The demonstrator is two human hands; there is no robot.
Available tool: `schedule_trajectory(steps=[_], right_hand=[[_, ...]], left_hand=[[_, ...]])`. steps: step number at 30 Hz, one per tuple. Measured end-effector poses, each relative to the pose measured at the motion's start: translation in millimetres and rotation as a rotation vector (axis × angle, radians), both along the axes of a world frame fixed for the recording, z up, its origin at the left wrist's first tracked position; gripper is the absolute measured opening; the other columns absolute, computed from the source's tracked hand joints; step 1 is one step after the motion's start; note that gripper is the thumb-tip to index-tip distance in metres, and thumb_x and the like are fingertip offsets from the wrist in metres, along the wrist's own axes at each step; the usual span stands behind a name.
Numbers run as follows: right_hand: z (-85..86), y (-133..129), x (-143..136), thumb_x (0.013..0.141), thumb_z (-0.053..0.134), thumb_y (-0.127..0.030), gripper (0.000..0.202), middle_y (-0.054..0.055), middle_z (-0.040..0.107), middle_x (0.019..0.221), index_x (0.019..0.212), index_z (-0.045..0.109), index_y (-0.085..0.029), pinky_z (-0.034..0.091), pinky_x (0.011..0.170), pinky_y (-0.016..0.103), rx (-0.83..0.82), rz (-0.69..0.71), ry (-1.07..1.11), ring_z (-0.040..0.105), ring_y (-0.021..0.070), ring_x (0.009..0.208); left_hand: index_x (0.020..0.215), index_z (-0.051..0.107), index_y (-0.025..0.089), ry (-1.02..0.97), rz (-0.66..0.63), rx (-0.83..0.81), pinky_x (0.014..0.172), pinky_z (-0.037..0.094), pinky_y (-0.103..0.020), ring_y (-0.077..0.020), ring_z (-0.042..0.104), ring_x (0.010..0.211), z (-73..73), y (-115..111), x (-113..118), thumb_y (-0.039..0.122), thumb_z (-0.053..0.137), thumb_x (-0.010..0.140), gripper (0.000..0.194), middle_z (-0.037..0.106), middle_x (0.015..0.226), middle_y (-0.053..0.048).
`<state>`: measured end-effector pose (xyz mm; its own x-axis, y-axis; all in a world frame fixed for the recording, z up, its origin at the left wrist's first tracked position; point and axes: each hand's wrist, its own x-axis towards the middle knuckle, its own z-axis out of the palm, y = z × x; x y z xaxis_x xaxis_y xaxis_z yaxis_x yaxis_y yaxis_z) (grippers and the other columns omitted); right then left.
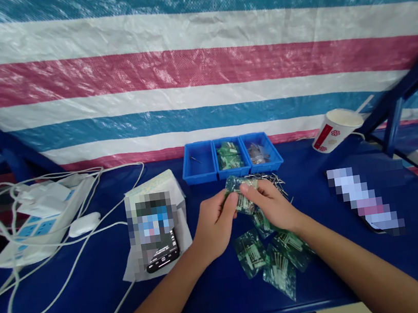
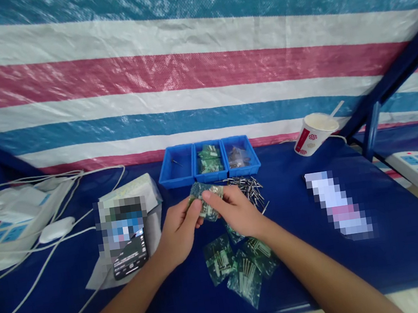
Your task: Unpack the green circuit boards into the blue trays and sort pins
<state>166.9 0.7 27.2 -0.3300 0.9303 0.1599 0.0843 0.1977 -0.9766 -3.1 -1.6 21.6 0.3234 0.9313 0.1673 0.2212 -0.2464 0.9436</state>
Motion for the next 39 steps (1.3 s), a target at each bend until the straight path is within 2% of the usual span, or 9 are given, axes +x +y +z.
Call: schedule_trajectory(steps=[5,12,15,22,31,35,39], right_hand=[[-3.6,-4,-5,0.1,0.047,-0.054,0.054,-0.005,0.04,0.053,0.059,0.047,-0.019,0.029,0.05,0.025,0.049,-0.064,-0.007,0.033,0.0093,0.05],[-11.9,-5,-11,0.101,0.05,-0.049,0.046,-0.004,0.044,0.059,0.065,0.048,-0.019,0.03,0.053,0.025,0.021,-0.082,0.128,0.035,0.0101,0.055],[-12.7,-6,-12,0.102,0.047,-0.047,0.046,-0.004,0.04,0.06,0.066,0.05,-0.019,0.029,0.053,0.025,0.033,-0.101,0.107,0.033,0.0102,0.055],[-13.1,-8,-15,0.103,0.045,-0.042,0.045,-0.005,0.033,0.061,0.064,0.043,-0.02,0.027,0.053,0.025,0.125,-0.136,0.092,0.027,0.0098,0.056],[-10.0,-11,-16,0.105,0.042,-0.037,0.043,-0.005,0.033,0.062,0.065,0.036,-0.021,0.027,0.053,0.025,0.216,-0.197,-0.003,0.029,0.0098,0.055],[-8.8,-11,-14,0.105,0.041,-0.033,0.043,-0.005,0.036,0.06,0.064,0.033,-0.022,0.029,0.054,0.026,0.285,-0.158,-0.063,0.031,0.0096,0.052],[-8.7,-11,-13,0.105,0.041,-0.03,0.04,-0.005,0.039,0.06,0.066,0.037,-0.022,0.03,0.054,0.025,0.332,-0.156,-0.101,0.035,0.0094,0.052]], left_hand=[[0.066,0.046,0.018,0.0,-0.005,0.036,0.057,0.032,-0.026,-0.0101,0.041,0.054,0.9,0,0,0.042,0.042,0.101,0.042,0.044,0.058,0.005],[0.065,0.043,0.019,0.01,-0.015,0.045,0.056,0.029,-0.026,-0.0098,0.038,0.054,1.5,0,1,0.041,0.042,0.101,0.042,0.041,0.057,0.005],[0.066,0.043,0.018,0.009,-0.033,0.065,0.057,0.028,-0.026,-0.0097,0.036,0.055,0.6,0,1,0.041,0.042,0.101,0.042,0.04,0.059,0.006],[0.065,0.038,0.019,0.02,-0.042,0.087,0.055,0.023,-0.027,-0.0093,0.029,0.056,0.0,-1,1,0.042,0.042,0.101,0.043,0.031,0.059,0.006],[0.066,0.041,0.018,-0.028,-0.064,0.083,0.057,0.025,-0.027,-0.0095,0.03,0.058,-6.0,0,-1,0.043,0.043,0.102,0.044,0.033,0.061,0.005],[0.071,0.046,0.018,-0.076,-0.109,0.031,0.058,0.029,-0.027,-0.0103,0.038,0.059,-9.8,0,-2,0.047,0.041,0.102,0.043,0.04,0.063,0.004],[0.07,0.044,0.018,-0.081,-0.112,0.014,0.057,0.03,-0.026,-0.0101,0.038,0.058,-9.5,-1,0,0.047,0.041,0.102,0.044,0.041,0.063,0.004]])
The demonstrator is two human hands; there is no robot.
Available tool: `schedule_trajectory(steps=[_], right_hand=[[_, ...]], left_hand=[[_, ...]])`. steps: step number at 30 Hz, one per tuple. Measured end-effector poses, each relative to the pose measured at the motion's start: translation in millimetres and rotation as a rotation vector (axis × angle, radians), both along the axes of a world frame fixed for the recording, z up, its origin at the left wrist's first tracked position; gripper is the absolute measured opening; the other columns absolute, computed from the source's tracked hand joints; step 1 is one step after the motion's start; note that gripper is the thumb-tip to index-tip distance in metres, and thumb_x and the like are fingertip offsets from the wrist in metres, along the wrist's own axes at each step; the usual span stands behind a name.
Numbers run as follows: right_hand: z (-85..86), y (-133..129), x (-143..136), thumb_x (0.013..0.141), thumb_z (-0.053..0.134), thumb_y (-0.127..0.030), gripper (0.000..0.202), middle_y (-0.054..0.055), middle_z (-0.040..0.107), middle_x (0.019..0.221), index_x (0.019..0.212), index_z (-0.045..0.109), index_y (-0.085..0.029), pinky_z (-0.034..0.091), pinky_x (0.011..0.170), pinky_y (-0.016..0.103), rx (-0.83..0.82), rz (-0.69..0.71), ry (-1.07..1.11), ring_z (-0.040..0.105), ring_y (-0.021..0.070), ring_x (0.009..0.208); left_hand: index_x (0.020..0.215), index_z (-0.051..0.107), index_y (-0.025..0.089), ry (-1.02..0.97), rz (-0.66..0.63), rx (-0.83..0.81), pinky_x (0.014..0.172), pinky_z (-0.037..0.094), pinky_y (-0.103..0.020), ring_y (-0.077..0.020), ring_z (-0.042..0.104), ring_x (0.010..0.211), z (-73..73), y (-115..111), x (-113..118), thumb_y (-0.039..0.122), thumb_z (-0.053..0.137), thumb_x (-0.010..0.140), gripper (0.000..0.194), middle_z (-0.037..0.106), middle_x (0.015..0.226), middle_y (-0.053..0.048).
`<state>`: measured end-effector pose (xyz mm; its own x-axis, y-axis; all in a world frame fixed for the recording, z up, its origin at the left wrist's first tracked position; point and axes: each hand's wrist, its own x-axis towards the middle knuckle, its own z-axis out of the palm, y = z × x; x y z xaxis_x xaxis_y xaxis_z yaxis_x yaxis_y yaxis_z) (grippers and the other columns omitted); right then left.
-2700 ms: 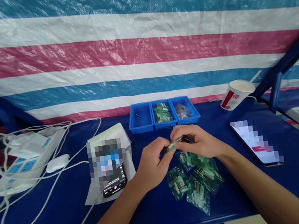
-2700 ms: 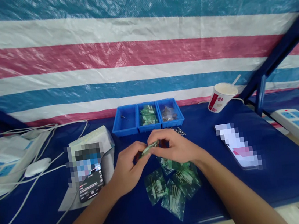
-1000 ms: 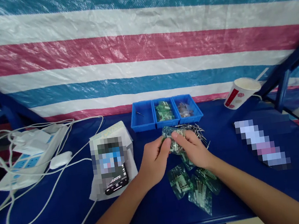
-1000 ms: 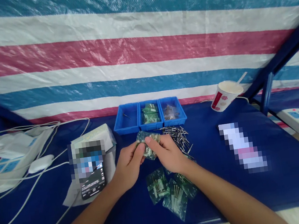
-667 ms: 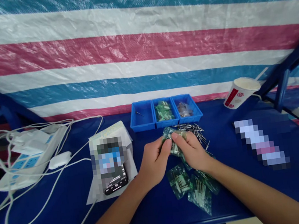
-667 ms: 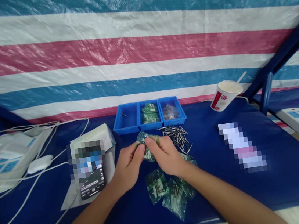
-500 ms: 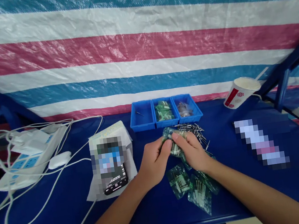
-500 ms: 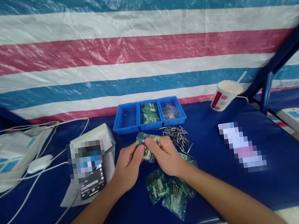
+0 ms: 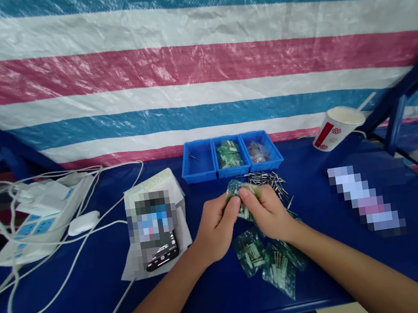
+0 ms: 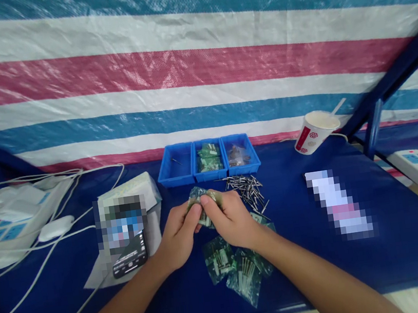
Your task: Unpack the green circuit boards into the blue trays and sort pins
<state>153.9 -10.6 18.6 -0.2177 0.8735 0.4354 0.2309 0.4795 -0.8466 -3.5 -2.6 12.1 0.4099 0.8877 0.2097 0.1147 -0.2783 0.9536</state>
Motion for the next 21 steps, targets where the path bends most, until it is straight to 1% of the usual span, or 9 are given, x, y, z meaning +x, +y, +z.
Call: schedule_trajectory(steps=[5,10,17,21], right_hand=[[-0.5,0,-1,0.105,0.04,-0.028,0.037,-0.006,0.037,0.06,0.068,0.037,-0.022,0.029,0.054,0.025,0.03,-0.025,-0.029,0.036,0.0091,0.052],[-1.4,1,-1,0.104,0.04,-0.028,0.036,-0.006,0.036,0.061,0.07,0.036,-0.022,0.028,0.054,0.026,0.046,-0.059,-0.071,0.036,0.0095,0.052],[1.7,0,-2,0.104,0.039,-0.029,0.036,-0.005,0.036,0.06,0.069,0.034,-0.023,0.027,0.053,0.027,0.059,-0.096,-0.118,0.034,0.0099,0.051],[2.6,1,-1,0.104,0.038,-0.031,0.037,-0.005,0.036,0.06,0.069,0.034,-0.023,0.027,0.053,0.027,0.073,-0.088,-0.113,0.034,0.0101,0.051]], left_hand=[[0.069,0.045,0.018,0.022,0.026,0.06,0.057,0.03,-0.026,-0.0098,0.036,0.057,5.2,-2,3,0.042,0.041,0.103,0.042,0.039,0.06,0.005],[0.067,0.043,0.018,0.05,0.055,0.097,0.056,0.029,-0.026,-0.0097,0.036,0.056,9.9,-2,3,0.039,0.042,0.102,0.04,0.04,0.06,0.005],[0.068,0.043,0.019,0.058,0.06,0.089,0.056,0.029,-0.026,-0.0102,0.034,0.056,15.1,-2,4,0.039,0.041,0.102,0.039,0.039,0.06,0.005],[0.069,0.046,0.018,0.069,0.061,0.086,0.056,0.03,-0.026,-0.0105,0.036,0.057,14.7,-3,4,0.04,0.041,0.101,0.039,0.04,0.061,0.004]])
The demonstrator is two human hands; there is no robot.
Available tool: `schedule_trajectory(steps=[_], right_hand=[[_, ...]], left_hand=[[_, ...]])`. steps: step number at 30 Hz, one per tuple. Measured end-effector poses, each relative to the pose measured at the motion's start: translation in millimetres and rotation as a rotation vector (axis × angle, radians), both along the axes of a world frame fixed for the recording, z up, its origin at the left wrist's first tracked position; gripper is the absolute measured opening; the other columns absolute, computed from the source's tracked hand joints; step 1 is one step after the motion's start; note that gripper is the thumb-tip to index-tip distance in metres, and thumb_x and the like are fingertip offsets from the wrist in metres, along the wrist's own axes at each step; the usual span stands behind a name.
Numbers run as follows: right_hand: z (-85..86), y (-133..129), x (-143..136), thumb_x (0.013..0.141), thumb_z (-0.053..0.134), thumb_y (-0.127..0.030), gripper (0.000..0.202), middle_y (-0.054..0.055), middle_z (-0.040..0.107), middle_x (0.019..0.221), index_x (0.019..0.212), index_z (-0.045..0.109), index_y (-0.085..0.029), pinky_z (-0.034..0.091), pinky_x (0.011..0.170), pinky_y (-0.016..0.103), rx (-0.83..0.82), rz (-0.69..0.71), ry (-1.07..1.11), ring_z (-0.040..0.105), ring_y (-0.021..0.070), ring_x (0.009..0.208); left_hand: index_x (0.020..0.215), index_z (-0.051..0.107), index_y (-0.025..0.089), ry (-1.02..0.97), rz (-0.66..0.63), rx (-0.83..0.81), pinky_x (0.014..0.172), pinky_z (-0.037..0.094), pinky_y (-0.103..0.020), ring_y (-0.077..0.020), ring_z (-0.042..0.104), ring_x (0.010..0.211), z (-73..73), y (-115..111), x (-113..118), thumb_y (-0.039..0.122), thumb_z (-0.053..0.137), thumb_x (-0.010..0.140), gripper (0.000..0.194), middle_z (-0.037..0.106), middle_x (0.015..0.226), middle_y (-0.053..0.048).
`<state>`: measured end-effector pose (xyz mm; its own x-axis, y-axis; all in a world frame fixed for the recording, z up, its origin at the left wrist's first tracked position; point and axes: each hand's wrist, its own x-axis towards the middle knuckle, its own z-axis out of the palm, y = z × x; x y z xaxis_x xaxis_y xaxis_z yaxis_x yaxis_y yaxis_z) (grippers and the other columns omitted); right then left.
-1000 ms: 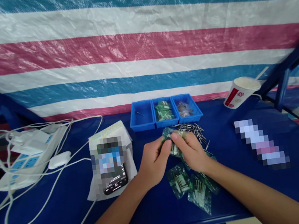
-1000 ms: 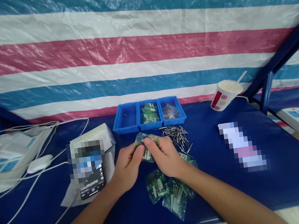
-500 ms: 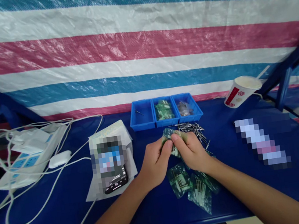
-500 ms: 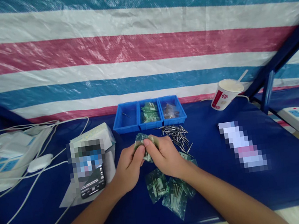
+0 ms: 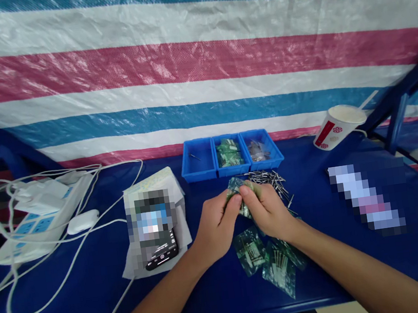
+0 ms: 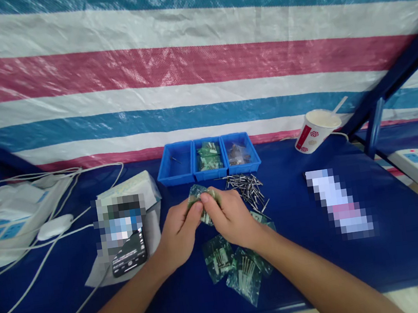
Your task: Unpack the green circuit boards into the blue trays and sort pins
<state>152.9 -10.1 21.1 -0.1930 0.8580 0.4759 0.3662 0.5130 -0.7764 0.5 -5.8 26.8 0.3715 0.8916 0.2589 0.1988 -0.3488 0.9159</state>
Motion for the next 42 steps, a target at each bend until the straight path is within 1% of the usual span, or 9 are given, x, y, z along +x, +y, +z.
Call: schedule_trajectory(steps=[4,9,17,21,25,29,32,37,42], right_hand=[[-2.5,-0.5,1.0,0.105,0.037,-0.033,0.038,-0.005,0.037,0.061,0.069,0.035,-0.022,0.029,0.054,0.026,-0.028,0.035,0.044,0.035,0.01,0.052],[-3.6,-1.0,2.0,0.105,0.039,-0.036,0.04,-0.005,0.038,0.059,0.068,0.036,-0.022,0.029,0.053,0.026,-0.026,0.033,0.047,0.035,0.0097,0.051],[0.5,-0.7,4.5,0.105,0.04,-0.04,0.044,-0.005,0.04,0.059,0.065,0.038,-0.021,0.029,0.052,0.027,-0.044,0.058,0.105,0.034,0.0096,0.051],[0.3,-0.9,3.9,0.104,0.043,-0.04,0.042,-0.005,0.041,0.06,0.066,0.043,-0.021,0.029,0.051,0.026,-0.062,0.089,0.117,0.035,0.0094,0.051],[0.4,-0.9,2.7,0.104,0.043,-0.039,0.041,-0.004,0.042,0.061,0.067,0.045,-0.021,0.03,0.052,0.026,-0.06,0.078,0.104,0.036,0.0095,0.052],[1.1,-0.6,2.6,0.103,0.045,-0.039,0.041,-0.005,0.037,0.059,0.066,0.039,-0.021,0.028,0.051,0.026,-0.053,0.073,0.107,0.034,0.0092,0.051],[1.5,-0.2,2.1,0.102,0.046,-0.04,0.042,-0.005,0.036,0.059,0.066,0.038,-0.021,0.027,0.051,0.026,-0.048,0.068,0.104,0.034,0.0091,0.051],[0.7,0.4,1.1,0.1,0.048,-0.045,0.043,-0.005,0.037,0.059,0.065,0.04,-0.021,0.028,0.051,0.026,-0.066,0.046,0.089,0.035,0.0097,0.052],[-1.6,0.6,2.1,0.1,0.049,-0.044,0.041,-0.004,0.039,0.061,0.067,0.044,-0.021,0.029,0.052,0.026,-0.062,0.052,0.084,0.036,0.0101,0.053]], left_hand=[[0.067,0.044,0.018,-0.009,-0.012,-0.01,0.056,0.029,-0.026,-0.01,0.034,0.056,-3.5,0.0,-0.2,0.042,0.042,0.101,0.041,0.039,0.06,0.005],[0.065,0.044,0.018,-0.036,-0.011,0.008,0.056,0.029,-0.026,-0.0096,0.036,0.055,-6.8,1.0,-0.7,0.042,0.043,0.101,0.043,0.04,0.058,0.005],[0.064,0.042,0.019,-0.032,0.006,0.026,0.056,0.03,-0.026,-0.0098,0.037,0.055,-5.1,0.8,-0.3,0.042,0.043,0.102,0.045,0.041,0.057,0.005],[0.064,0.042,0.019,-0.025,0.017,0.023,0.056,0.031,-0.025,-0.0096,0.036,0.055,-5.4,1.0,-0.4,0.041,0.043,0.102,0.044,0.04,0.057,0.005],[0.065,0.042,0.018,-0.038,0.012,0.022,0.056,0.031,-0.025,-0.0095,0.036,0.055,-5.2,0.8,-0.2,0.04,0.043,0.102,0.043,0.04,0.057,0.006],[0.067,0.045,0.018,-0.048,0.004,0.016,0.056,0.03,-0.025,-0.0095,0.035,0.055,-6.0,0.3,-0.6,0.042,0.041,0.103,0.043,0.039,0.058,0.005],[0.068,0.043,0.018,-0.051,0.013,-0.002,0.054,0.03,-0.026,-0.0097,0.035,0.054,-8.1,0.1,-1.2,0.045,0.04,0.103,0.044,0.037,0.057,0.005],[0.066,0.041,0.019,-0.044,0.031,-0.013,0.053,0.029,-0.026,-0.01,0.034,0.054,-9.6,-0.3,-1.4,0.048,0.039,0.103,0.047,0.038,0.056,0.005],[0.066,0.041,0.019,-0.051,0.019,-0.002,0.053,0.029,-0.026,-0.0098,0.034,0.053,-8.2,-0.3,-1.2,0.047,0.039,0.103,0.046,0.038,0.057,0.005]])
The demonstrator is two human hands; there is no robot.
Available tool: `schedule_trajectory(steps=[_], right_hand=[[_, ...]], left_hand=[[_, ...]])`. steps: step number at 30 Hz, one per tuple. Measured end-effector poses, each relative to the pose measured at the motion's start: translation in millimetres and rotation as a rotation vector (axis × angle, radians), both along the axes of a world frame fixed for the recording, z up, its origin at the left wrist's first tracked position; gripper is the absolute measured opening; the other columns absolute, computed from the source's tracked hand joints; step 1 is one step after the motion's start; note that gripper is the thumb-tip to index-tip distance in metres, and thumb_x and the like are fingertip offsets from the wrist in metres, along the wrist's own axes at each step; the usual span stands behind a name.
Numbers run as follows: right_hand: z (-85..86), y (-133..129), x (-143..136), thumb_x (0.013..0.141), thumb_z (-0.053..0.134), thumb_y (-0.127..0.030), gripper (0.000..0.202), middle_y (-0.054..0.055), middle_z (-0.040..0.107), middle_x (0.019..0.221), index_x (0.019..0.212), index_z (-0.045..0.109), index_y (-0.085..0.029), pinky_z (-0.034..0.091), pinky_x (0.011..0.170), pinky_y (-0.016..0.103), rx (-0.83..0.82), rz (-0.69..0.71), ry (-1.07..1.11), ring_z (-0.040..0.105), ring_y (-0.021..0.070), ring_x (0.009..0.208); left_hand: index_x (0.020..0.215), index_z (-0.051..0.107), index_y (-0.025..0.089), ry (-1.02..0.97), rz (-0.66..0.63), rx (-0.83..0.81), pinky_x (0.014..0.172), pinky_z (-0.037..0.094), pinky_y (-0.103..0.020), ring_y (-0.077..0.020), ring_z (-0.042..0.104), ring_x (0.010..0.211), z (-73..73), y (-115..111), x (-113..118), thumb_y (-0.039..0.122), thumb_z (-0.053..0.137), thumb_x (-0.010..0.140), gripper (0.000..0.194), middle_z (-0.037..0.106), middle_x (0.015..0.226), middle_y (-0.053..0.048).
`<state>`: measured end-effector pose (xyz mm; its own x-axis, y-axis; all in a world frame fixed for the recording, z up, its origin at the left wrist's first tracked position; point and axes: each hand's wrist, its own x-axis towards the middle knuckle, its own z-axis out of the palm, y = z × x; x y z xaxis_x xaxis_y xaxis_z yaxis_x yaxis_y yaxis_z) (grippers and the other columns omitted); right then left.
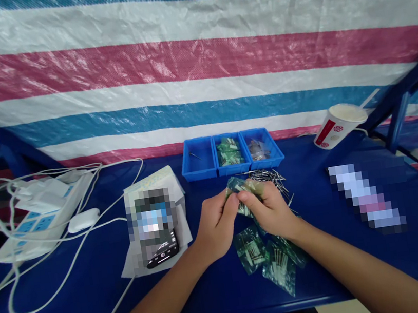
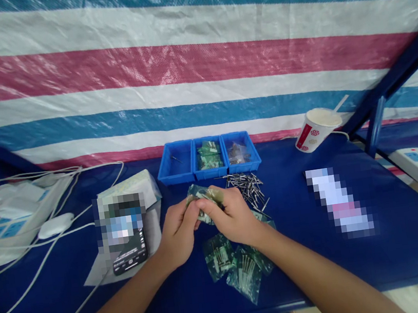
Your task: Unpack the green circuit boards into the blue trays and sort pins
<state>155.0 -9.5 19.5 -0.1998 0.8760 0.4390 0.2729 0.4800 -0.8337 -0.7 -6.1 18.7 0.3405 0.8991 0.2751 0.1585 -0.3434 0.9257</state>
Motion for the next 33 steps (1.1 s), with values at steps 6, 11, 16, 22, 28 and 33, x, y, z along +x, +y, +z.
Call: schedule_trajectory(steps=[6,11,16,22,28,33], right_hand=[[0.4,1,1,0.101,0.048,-0.042,0.039,-0.004,0.04,0.061,0.068,0.045,-0.021,0.029,0.053,0.027,0.009,0.024,0.008,0.037,0.01,0.053],[1.9,1,2,0.101,0.047,-0.046,0.044,-0.005,0.038,0.061,0.065,0.042,-0.021,0.03,0.053,0.027,-0.109,0.059,0.09,0.035,0.0103,0.054],[7.8,6,5,0.096,0.053,-0.045,0.031,-0.002,0.05,0.068,0.076,0.057,-0.021,0.039,0.057,0.026,-0.382,0.154,0.323,0.047,0.0133,0.062],[8.0,17,10,0.083,0.064,-0.035,0.019,-0.002,0.049,0.068,0.072,0.065,-0.02,0.035,0.052,0.025,-0.583,0.138,0.45,0.044,0.0113,0.057],[5.5,25,15,0.073,0.072,-0.03,0.024,-0.008,0.025,0.056,0.062,0.054,-0.019,0.02,0.045,0.024,-0.733,-0.057,0.641,0.022,0.0076,0.049],[2.5,32,21,0.072,0.076,-0.031,0.03,-0.009,0.028,0.053,0.063,0.05,-0.02,0.021,0.042,0.022,-0.792,-0.125,0.7,0.025,0.0056,0.043]], left_hand=[[0.065,0.04,0.019,-0.007,0.011,0.004,0.053,0.028,-0.027,-0.0097,0.034,0.053,-1.5,1,0,0.046,0.039,0.103,0.046,0.038,0.057,0.005],[0.065,0.041,0.019,-0.019,0.025,-0.012,0.054,0.027,-0.027,-0.0095,0.033,0.053,-1.2,1,-1,0.047,0.043,0.101,0.046,0.035,0.057,0.005],[0.064,0.042,0.018,-0.003,0.035,-0.052,0.055,0.025,-0.027,-0.01,0.032,0.056,1.8,3,-5,0.046,0.045,0.099,0.045,0.035,0.059,0.004],[0.062,0.039,0.019,-0.01,0.049,-0.109,0.055,0.022,-0.028,-0.01,0.028,0.056,2.4,5,-3,0.05,0.048,0.097,0.048,0.029,0.059,0.005],[0.058,0.031,0.021,-0.078,0.16,-0.058,0.054,0.022,-0.031,-0.0115,0.029,0.053,-1.7,6,-4,0.056,0.031,0.102,0.057,0.031,0.056,0.004],[0.059,0.032,0.021,-0.033,0.136,-0.017,0.054,0.023,-0.032,-0.0118,0.031,0.053,-0.6,3,-4,0.055,0.03,0.103,0.056,0.032,0.056,0.004]])
